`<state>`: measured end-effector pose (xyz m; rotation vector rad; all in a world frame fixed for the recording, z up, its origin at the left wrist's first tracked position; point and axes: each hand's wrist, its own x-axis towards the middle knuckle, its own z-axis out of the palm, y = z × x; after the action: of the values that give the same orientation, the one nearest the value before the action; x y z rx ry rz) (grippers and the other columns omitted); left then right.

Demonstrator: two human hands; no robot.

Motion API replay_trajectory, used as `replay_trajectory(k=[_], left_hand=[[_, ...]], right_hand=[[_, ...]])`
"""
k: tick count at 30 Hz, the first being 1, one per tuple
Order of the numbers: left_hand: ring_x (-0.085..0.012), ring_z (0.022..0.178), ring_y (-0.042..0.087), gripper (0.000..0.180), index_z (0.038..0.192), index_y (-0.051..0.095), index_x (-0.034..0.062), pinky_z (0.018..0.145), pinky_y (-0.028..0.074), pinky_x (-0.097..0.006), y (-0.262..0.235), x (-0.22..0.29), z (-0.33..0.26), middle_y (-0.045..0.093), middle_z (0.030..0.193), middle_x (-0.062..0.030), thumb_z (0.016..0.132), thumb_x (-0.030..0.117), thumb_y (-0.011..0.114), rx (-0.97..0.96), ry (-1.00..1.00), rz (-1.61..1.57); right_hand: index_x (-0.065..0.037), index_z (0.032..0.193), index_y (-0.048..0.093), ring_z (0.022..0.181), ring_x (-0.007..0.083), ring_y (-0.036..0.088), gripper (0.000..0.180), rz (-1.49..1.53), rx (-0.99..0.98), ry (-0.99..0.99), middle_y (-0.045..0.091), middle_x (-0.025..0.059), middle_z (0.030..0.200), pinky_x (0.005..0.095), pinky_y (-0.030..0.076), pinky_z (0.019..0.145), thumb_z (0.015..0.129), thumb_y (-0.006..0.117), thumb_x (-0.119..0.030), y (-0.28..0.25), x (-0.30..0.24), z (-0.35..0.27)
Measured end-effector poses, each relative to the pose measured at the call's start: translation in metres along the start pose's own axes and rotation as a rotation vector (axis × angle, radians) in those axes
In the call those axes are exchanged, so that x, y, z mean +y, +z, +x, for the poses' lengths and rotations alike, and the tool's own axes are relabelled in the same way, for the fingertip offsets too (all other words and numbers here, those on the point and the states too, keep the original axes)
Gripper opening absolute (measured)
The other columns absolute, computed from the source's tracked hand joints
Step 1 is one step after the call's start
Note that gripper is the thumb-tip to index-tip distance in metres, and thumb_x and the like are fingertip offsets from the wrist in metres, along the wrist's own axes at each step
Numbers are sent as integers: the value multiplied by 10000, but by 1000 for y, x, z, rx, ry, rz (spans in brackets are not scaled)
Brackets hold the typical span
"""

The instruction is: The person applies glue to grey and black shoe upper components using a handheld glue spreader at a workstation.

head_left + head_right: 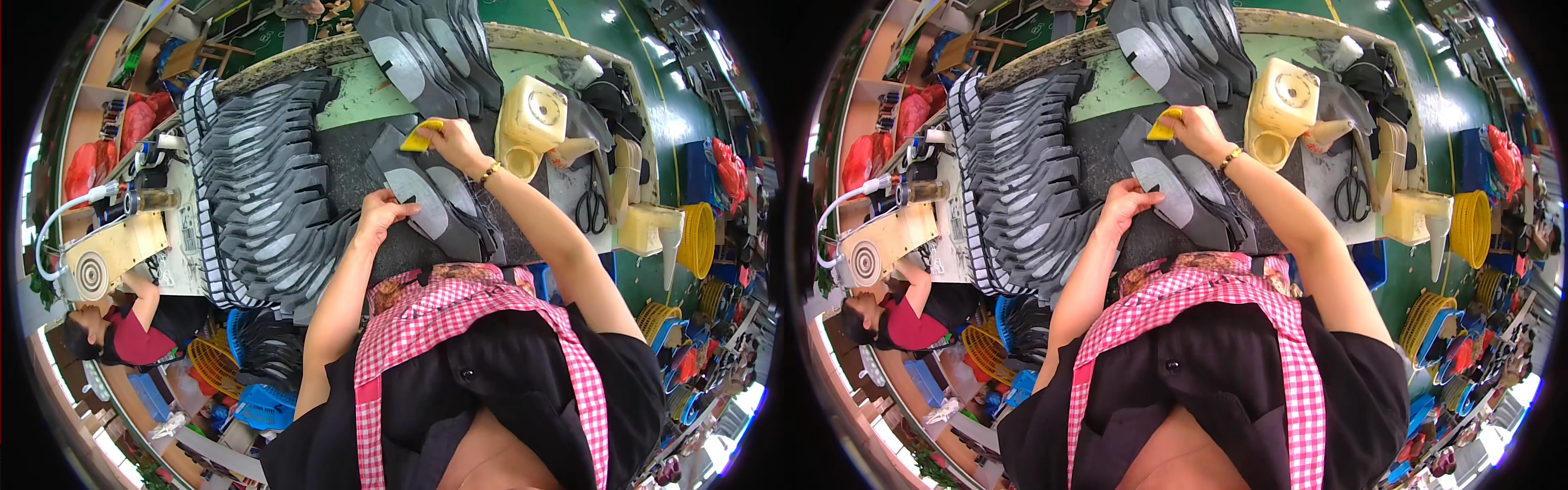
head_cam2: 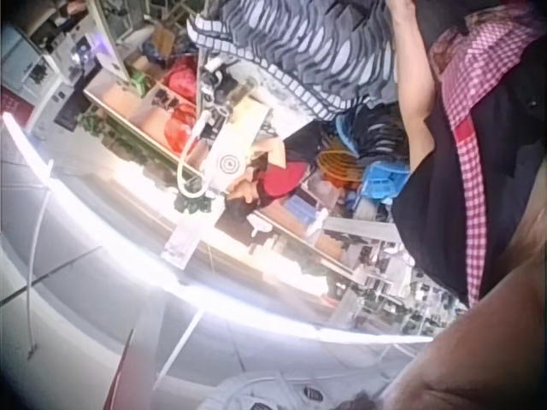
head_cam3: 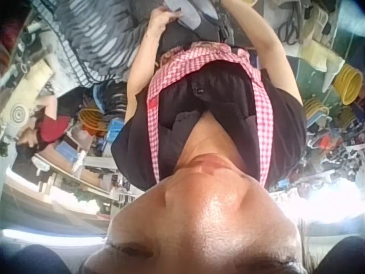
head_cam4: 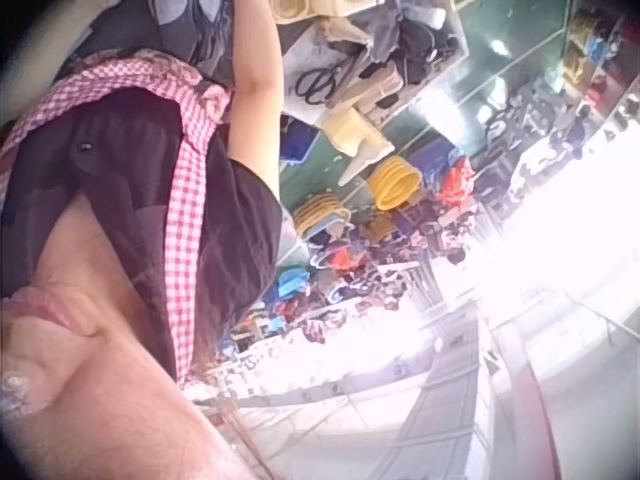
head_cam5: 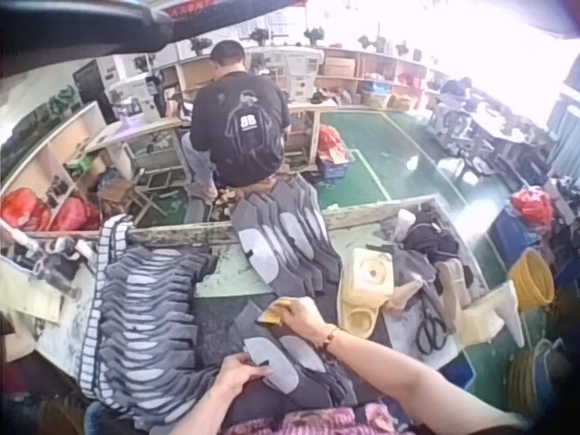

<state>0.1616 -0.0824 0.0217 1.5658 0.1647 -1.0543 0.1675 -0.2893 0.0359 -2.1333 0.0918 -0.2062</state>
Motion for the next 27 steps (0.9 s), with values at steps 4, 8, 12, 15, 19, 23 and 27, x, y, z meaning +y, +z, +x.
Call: replay_trajectory(k=[4, 8, 12, 15, 19, 23, 27], left_hand=[[-151, 701, 589, 362, 906, 593, -36, 663, 472, -253, 3, -3, -10, 621, 819, -73, 579, -8, 746, -75, 29, -182], [-149, 759, 591, 348, 926, 597, -33, 726, 466, -272, -3, -8, -25, 624, 862, -75, 603, -27, 725, -52, 79, -137], [-150, 817, 580, 362, 979, 574, -30, 754, 462, -277, 0, -9, -60, 615, 913, -66, 643, -18, 708, -30, 215, -188], [-159, 913, 562, 460, 1086, 503, -2, 828, 443, -298, 0, 14, -104, 591, 999, -73, 668, -29, 692, -48, 306, -170], [-171, 901, 582, 419, 1095, 469, -20, 797, 475, -289, -14, 100, -91, 591, 1003, -95, 708, -91, 614, -14, 408, -268], [-114, 760, 585, 303, 1026, 503, 28, 627, 466, -221, -37, 174, 13, 595, 898, -37, 747, 3, 618, 15, 529, -174], [-113, 753, 563, 326, 1004, 503, 13, 610, 458, -262, -49, 173, 141, 586, 876, -43, 720, 36, 662, 0, 455, -70]], right_hand=[[-37, 866, 633, 572, 230, 600, 204, 70, 146, 88, 595, 139, 637, 299, 458, 536, 803, 579, -223, -8, -11, 9], [-28, 893, 628, 539, 105, 569, 196, 161, 47, 287, 610, 90, 642, 253, 441, 506, 819, 576, -201, -18, -39, -27], [-44, 860, 630, 642, 272, 596, 122, 74, 62, -75, 611, 123, 767, 319, 467, 567, 788, 590, -134, -4, -38, -65], [-40, 858, 622, 674, 296, 591, 123, -18, 15, -98, 607, 126, 773, 331, 469, 584, 785, 594, -135, -5, -38, -63], [-30, 870, 614, 673, 298, 585, 129, 83, 40, 18, 604, 132, 782, 334, 465, 588, 786, 591, -125, -19, -26, -62], [-26, 882, 608, 683, 282, 597, 141, 113, -6, 70, 607, 140, 791, 315, 464, 588, 791, 590, -132, -33, -37, -66], [-79, 953, 607, 603, 218, 609, 170, 1, 254, 291, 612, 125, 674, 306, 471, 568, 806, 577, -160, -74, -39, -79]])
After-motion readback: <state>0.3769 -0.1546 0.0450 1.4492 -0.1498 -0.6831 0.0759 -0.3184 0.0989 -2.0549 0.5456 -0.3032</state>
